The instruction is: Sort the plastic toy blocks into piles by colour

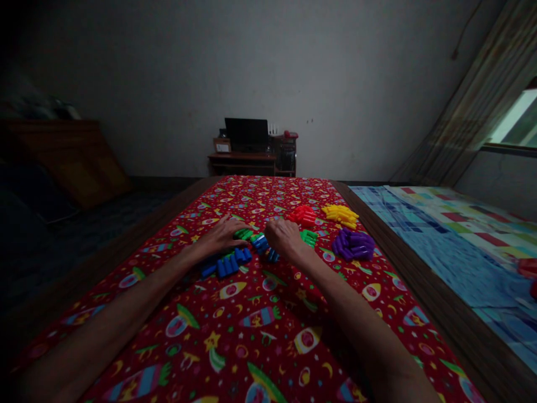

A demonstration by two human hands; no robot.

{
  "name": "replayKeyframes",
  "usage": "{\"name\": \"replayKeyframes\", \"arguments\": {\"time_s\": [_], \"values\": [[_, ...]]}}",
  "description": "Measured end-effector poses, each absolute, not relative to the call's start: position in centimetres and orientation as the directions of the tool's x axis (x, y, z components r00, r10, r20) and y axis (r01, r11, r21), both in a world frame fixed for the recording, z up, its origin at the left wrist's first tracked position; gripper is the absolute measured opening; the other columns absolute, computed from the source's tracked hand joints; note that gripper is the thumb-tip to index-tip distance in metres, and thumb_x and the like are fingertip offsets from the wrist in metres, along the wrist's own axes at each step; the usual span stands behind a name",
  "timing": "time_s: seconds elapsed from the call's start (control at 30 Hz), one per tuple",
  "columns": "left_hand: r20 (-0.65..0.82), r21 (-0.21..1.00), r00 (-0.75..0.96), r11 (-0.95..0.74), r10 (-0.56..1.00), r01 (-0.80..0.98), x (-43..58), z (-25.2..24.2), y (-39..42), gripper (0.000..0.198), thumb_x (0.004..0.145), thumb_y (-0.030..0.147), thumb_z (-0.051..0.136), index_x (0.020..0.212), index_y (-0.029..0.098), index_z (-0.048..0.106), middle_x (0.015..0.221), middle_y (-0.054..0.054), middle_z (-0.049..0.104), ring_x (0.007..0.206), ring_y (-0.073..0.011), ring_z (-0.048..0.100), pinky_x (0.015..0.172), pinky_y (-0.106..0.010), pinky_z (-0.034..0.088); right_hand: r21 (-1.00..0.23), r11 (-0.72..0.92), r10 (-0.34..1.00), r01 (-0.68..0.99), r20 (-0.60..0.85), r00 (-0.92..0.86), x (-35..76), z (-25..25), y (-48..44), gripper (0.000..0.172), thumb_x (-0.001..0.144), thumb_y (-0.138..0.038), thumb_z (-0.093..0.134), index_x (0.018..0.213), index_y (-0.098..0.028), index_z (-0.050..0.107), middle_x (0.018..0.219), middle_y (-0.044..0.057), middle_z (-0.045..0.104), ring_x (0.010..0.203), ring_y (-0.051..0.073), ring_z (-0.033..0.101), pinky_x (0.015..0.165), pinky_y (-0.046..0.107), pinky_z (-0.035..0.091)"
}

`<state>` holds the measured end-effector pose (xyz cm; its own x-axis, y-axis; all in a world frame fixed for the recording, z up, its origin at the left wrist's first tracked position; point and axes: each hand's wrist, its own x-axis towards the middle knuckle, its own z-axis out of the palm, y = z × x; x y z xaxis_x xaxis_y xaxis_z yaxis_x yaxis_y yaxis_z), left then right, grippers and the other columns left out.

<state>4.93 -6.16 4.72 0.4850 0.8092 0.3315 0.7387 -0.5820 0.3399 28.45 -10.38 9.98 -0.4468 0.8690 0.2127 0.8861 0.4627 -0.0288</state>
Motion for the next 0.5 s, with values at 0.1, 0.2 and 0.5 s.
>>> {"name": "replayKeyframes", "arguments": {"time_s": [0.1, 0.2, 0.5], "values": [[0.353, 0.578, 0.329, -0.480, 0.876, 0.660, 5.5, 7.0, -6.9, 0.057, 0.072, 0.050, 0.069, 0.120, 0.020, 0.061, 0.116, -0.010, 0.068, 0.110, -0.0283, 0.060, 0.098, -0.043, 0.044, -0.119, 0.600, 0.781, 0.791, 0.305, -0.546, 28.5, 9.4, -9.9, 0.032, 0.093, -0.028, 0.044, 0.114, -0.015, 0.064, 0.092, 0.013, 0.071, 0.080, 0.021, 0.064, 0.067, 0.027, 0.040], [0.219, 0.819, 0.323, -0.354, 0.921, 0.452, 6.8, 8.3, -7.7, 0.072, 0.074, 0.058, 0.064, 0.131, 0.016, 0.051, 0.106, -0.010, 0.070, 0.098, -0.0260, 0.066, 0.082, -0.038, 0.052, -0.174, 0.796, 0.586, 0.580, 0.460, -0.667, 28.3, 9.0, -9.4, 0.048, 0.088, -0.029, 0.056, 0.135, -0.016, 0.051, 0.121, 0.016, 0.063, 0.105, 0.023, 0.059, 0.083, 0.031, 0.044], [0.030, 0.540, 0.450, -0.394, 0.892, 0.744, 6.3, 9.8, -9.2, 0.050, 0.079, 0.052, 0.059, 0.116, 0.019, 0.064, 0.102, -0.006, 0.072, 0.091, -0.0221, 0.065, 0.078, -0.029, 0.050, -0.178, 0.591, 0.784, 0.787, 0.358, -0.507, 29.8, 10.4, -9.0, 0.026, 0.093, -0.026, 0.047, 0.097, -0.015, 0.071, 0.090, 0.011, 0.071, 0.080, 0.018, 0.062, 0.068, 0.024, 0.038]]}}
